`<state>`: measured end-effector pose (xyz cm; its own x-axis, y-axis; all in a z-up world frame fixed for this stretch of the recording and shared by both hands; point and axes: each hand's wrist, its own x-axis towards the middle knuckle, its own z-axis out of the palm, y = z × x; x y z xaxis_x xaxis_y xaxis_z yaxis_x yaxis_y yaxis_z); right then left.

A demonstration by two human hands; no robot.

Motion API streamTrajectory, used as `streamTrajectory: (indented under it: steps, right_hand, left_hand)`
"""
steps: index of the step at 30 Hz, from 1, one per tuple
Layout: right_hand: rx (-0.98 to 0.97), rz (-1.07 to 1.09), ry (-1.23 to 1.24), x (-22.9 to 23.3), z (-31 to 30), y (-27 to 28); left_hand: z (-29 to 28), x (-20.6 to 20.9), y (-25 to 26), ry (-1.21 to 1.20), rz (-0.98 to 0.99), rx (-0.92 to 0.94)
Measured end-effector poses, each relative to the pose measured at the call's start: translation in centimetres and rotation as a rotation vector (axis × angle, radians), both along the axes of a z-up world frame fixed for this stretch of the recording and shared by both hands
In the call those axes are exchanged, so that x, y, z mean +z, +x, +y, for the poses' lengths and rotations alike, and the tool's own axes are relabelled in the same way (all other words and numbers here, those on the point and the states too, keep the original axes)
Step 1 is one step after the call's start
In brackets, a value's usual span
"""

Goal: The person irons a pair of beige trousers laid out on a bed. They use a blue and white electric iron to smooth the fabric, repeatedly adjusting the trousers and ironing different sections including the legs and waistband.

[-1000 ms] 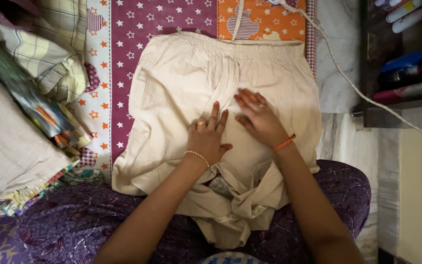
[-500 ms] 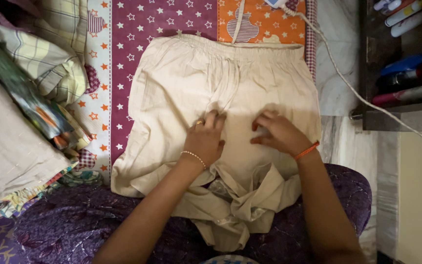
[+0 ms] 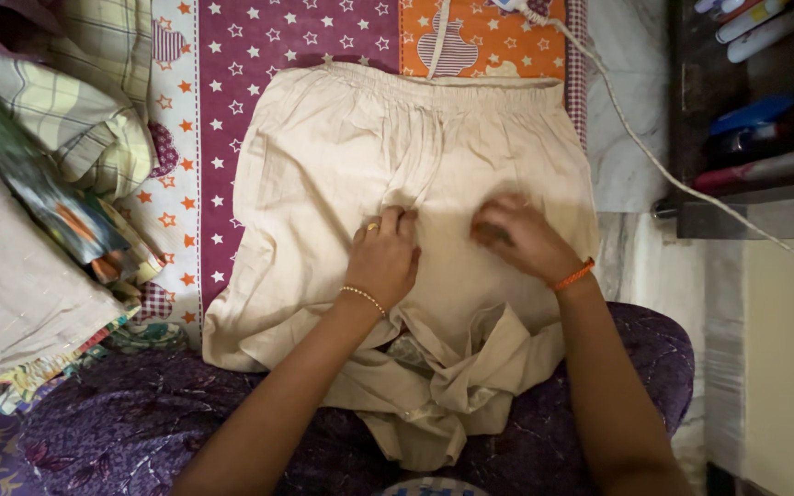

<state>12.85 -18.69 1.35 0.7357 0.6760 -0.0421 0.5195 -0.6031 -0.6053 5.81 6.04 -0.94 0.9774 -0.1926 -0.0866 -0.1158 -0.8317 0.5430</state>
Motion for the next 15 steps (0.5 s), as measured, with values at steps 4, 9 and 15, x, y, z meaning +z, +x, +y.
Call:
streamTrajectory:
  steps: [4, 9, 15]
  right_hand:
    - [-0.183, -0.205, 0.017, -0.8, -0.1, 1.1]
    - [-0.39, -0.266, -0.173, -3.6, 0.7, 1.7]
    - [-0.488, -0.241, -0.265, -6.9, -1.0, 6.2]
  left_hand:
    - [0.1, -0.7, -0.3, 0.037, -0.105, -0.038]
    - [0.2, -1.1, -0.1, 0.063, -0.029, -0.046]
    - [0.2, -1.3, 0.3, 0.076, 0.006, -0.043]
